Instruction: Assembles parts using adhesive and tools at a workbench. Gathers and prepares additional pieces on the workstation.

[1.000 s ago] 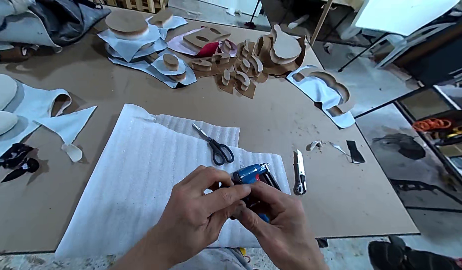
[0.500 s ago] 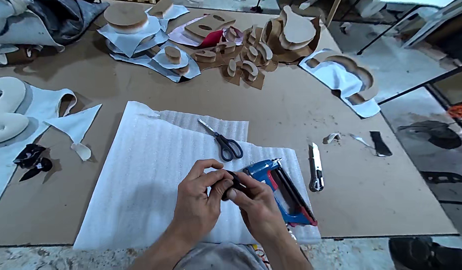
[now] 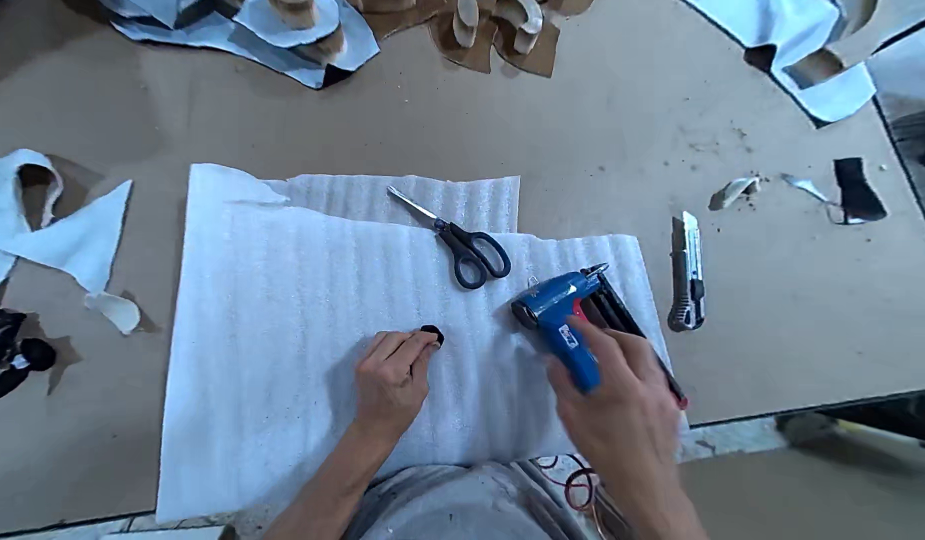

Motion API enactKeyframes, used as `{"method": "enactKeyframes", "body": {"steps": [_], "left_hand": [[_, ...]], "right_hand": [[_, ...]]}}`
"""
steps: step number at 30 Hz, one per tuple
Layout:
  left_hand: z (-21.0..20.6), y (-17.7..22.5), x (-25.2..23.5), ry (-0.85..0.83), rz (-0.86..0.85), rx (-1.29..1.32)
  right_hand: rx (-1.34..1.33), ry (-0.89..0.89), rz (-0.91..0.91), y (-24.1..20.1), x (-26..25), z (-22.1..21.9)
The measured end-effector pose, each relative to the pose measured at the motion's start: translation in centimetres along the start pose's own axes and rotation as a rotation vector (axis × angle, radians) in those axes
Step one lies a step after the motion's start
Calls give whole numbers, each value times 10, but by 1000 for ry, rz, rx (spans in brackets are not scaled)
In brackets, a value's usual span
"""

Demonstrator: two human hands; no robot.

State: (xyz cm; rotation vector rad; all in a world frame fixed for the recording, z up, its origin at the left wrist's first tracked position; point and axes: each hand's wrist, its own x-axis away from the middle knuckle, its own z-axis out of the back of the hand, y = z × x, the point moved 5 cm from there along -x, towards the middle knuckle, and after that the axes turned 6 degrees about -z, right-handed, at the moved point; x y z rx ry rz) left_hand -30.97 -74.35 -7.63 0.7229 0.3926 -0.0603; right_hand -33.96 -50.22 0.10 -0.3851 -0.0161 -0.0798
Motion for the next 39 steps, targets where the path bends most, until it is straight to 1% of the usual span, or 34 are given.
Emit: {"method": "enactKeyframes", "body": {"steps": [1, 3, 6, 8, 10, 11, 14, 16, 18, 22, 27, 30, 33, 36, 39], "left_hand": [[0, 0, 1, 2, 1, -10], [1, 0, 2, -7, -7, -15], [-1, -1, 3, -3, -24, -9], [-1, 0, 4, -2, -26, -3], [0, 0, 5, -9, -19, 14], [0, -1, 5, -12, -7, 21], [0, -2, 6, -25, 8, 56], [0, -2, 6, -18, -1, 76], [0, -2, 7, -23, -5, 85], [0, -2, 7, -33, -3, 84], [-2, -1, 7, -28, -12, 83], [-2, -2, 8, -47, -31, 60], [-2, -2, 5, -55, -39, 49], [-2, 3, 5, -40, -45, 34], [1, 3, 6, -64, -48, -21]], "right_hand": [[49, -26, -69, 21, 3, 0], [123, -102, -141, 50, 7, -12], [167, -166, -170, 60, -5, -18], [184, -216, -234, 52, -10, -6], [174, -215, -225, 35, -9, 16], [158, -231, -198, 23, -7, 26], [10, -439, -95, -20, 8, 38], [-42, -517, 18, -47, 14, 30], [-39, -548, 72, -58, 16, 21], [14, -567, 110, -59, 14, 14], [16, -580, 114, -60, 13, 12], [35, -632, 70, -63, 13, 7], [22, -595, 18, -56, 15, -1], [9, -542, -24, -46, 21, 17], [112, -435, -111, -16, 15, 51]]}}
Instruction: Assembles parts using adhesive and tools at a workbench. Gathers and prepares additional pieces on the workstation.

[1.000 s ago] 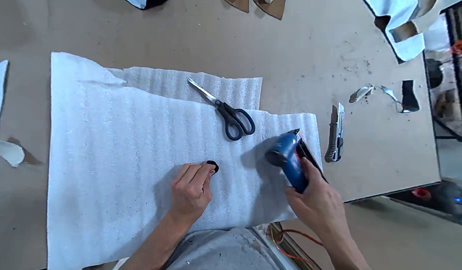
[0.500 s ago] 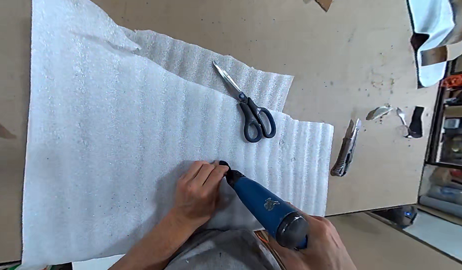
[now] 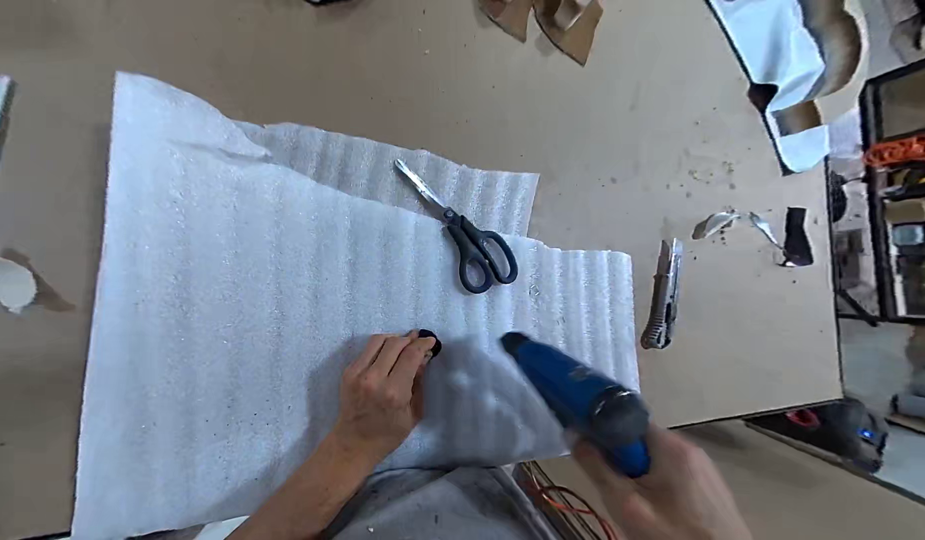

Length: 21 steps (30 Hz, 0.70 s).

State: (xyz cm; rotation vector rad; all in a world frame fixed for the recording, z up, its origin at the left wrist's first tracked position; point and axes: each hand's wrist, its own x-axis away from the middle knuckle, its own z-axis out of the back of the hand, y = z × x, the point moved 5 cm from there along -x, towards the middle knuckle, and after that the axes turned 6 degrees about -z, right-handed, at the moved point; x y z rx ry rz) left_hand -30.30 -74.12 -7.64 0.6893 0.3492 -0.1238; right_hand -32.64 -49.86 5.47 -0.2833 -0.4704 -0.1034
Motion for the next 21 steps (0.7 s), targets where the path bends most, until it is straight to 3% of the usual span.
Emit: {"method": "enactKeyframes", "body": {"steps": [4, 6, 8, 10, 12, 14, 21], "left_hand": [[4, 5, 2, -18, 7, 31], [15, 10, -1, -9, 89, 228], [31, 24, -7, -9, 147, 483], [47, 45, -13, -4, 111, 682], [58, 65, -19, -16, 37, 808], [68, 80, -21, -22, -20, 844], [91, 89, -20, -159, -72, 927]], "right_hand": [[176, 257, -21, 52, -25, -7], [165, 281, 9, 66, -40, -21], [81, 285, 86, 52, -37, -22], [-218, 235, 253, 14, -15, -18], [-707, 27, 457, -28, 2, -22], [-945, -16, 628, -52, 13, -24], [-625, 203, 832, -50, 26, -3]]}}
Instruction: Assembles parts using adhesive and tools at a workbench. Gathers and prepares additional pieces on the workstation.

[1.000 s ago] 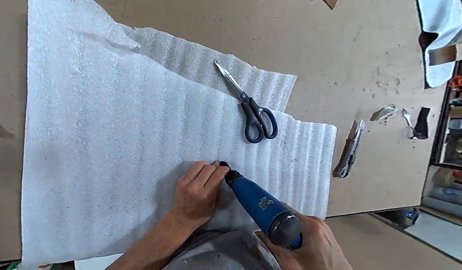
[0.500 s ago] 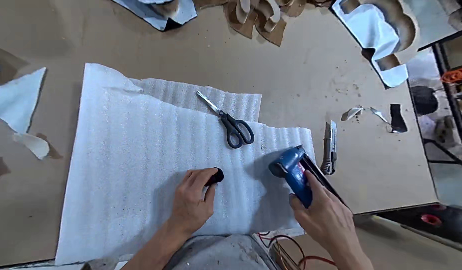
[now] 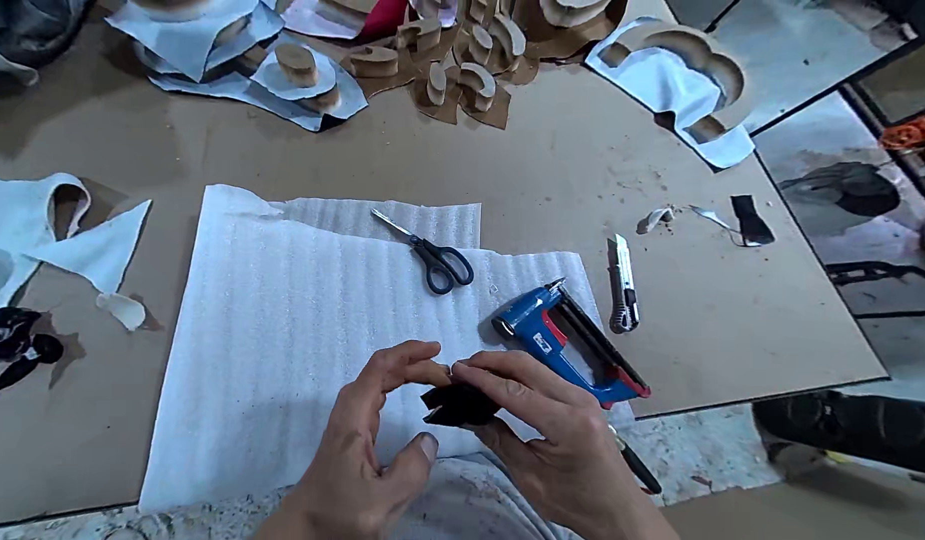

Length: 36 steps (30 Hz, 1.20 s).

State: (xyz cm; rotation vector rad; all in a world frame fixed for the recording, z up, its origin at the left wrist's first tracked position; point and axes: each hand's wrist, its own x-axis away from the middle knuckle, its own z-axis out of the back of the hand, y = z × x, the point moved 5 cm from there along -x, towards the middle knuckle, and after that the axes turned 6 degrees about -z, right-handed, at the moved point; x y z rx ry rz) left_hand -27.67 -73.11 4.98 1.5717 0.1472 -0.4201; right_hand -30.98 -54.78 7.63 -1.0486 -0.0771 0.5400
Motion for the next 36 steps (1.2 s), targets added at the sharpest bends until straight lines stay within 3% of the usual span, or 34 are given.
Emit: {"method": "enactKeyframes", "body": {"steps": [5, 10, 18, 23, 27, 32, 36], "left_hand": [[0, 16, -9, -11, -90, -188], [2, 27, -14, 34, -156, -91], [-10, 33, -10, 164, 61, 154], [14, -8, -8, 188, 249, 137], [52, -63, -11, 89, 333, -100], [69, -114, -8, -45, 188, -427], [59, -125, 9, -58, 66, -628]], "right_hand": [[246, -9, 134, -17, 0, 9], [242, -12, 205, -31, -1, 15], [144, 329, 363, -31, 8, 6], [114, 355, 270, 5, -13, -29], [171, 276, 164, 60, -45, -76], [287, 122, 140, 107, -61, -121], [436, -13, 123, 108, -44, -117]]}}
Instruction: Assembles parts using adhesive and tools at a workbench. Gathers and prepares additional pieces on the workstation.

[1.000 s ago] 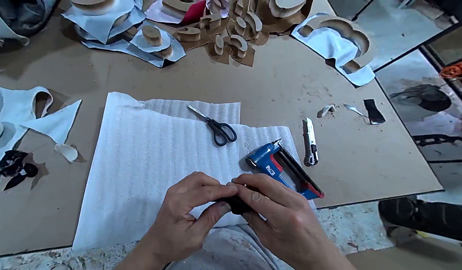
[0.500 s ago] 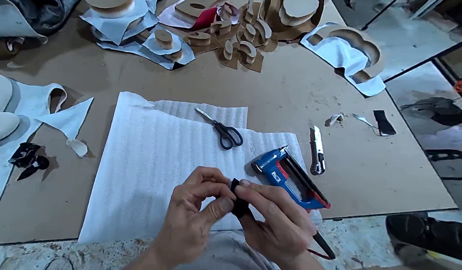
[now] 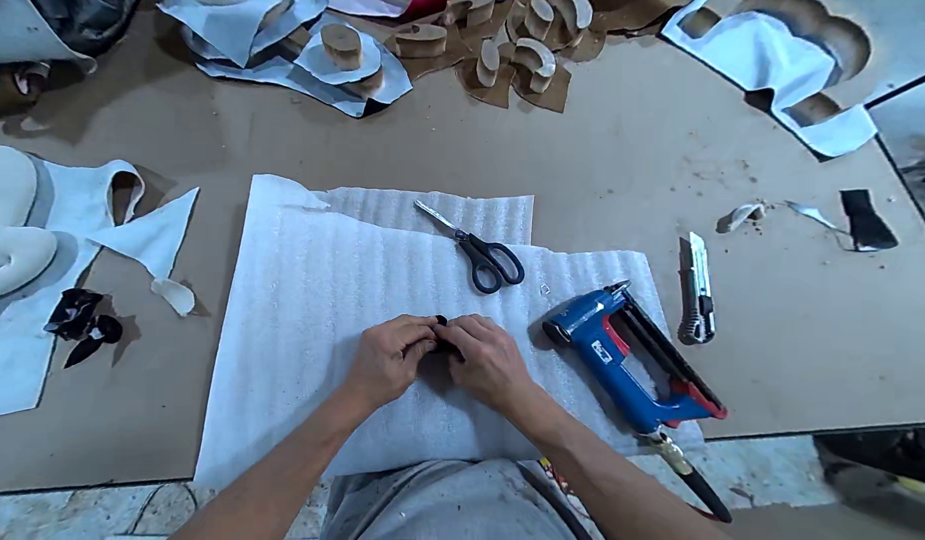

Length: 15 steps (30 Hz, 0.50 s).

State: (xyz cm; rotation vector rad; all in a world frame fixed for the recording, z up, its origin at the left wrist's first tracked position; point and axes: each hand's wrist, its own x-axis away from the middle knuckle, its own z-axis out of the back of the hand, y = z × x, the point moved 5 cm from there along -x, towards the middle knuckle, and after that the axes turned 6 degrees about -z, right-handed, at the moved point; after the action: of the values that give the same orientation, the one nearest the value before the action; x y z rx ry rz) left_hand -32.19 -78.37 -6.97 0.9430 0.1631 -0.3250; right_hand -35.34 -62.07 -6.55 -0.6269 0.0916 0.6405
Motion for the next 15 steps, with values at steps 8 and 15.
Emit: {"method": "enactKeyframes", "body": {"steps": [8, 15], "left_hand": [[5, -9, -15, -244, -280, -135], [7, -16, -46, -570, -430, 28]], "right_hand": [[76, -25, -48, 1, 23, 5], [115, -24, -113, -6, 29, 5]]}}
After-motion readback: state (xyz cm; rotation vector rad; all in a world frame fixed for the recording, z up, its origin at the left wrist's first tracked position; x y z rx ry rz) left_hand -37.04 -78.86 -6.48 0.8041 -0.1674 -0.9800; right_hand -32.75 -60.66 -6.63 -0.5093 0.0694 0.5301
